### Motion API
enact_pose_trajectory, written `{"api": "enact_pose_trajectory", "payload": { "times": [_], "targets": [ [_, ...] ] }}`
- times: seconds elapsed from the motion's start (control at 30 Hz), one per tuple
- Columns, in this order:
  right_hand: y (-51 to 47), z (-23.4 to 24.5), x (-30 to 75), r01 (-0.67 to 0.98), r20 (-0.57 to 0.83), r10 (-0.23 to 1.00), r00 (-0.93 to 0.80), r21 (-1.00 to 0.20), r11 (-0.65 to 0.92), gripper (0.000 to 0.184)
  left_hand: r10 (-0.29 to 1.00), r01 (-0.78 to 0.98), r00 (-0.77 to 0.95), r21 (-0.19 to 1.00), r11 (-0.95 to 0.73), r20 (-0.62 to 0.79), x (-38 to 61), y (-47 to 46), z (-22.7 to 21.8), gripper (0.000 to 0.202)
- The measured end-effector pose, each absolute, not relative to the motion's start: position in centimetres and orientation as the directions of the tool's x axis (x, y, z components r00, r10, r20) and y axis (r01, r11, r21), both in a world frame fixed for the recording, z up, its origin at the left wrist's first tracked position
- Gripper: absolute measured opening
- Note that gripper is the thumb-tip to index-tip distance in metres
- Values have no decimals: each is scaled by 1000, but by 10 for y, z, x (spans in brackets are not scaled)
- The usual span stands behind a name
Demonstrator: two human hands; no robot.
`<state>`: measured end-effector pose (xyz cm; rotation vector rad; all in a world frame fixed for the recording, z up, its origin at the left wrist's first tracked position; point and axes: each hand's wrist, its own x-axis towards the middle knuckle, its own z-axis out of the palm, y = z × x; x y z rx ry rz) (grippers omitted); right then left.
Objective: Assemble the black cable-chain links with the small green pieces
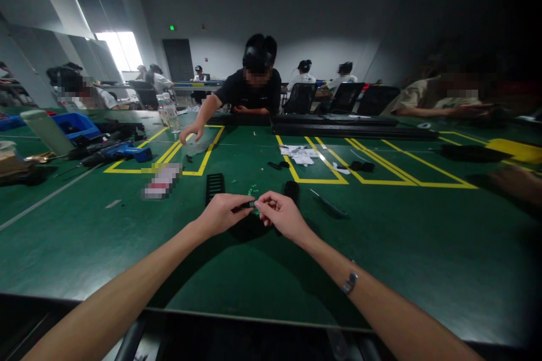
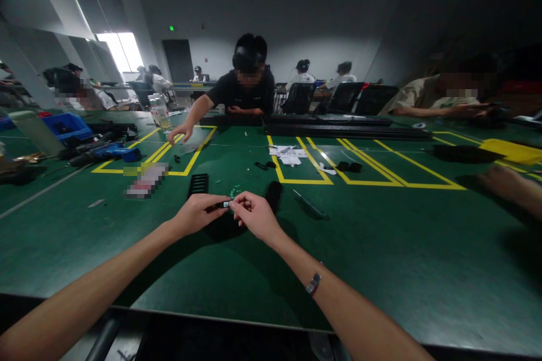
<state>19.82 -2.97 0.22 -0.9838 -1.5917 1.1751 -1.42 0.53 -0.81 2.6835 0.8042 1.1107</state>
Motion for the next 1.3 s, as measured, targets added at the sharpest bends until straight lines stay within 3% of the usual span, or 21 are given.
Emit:
{"api": "enact_pose_trajectory", "payload": {
  "times": [1.3],
  "targets": [
    [-28,-1,197,69,205,942,-267,-970,231,31,550,468,579,307,-829,602,-14,6,-8,30]
  ]
}}
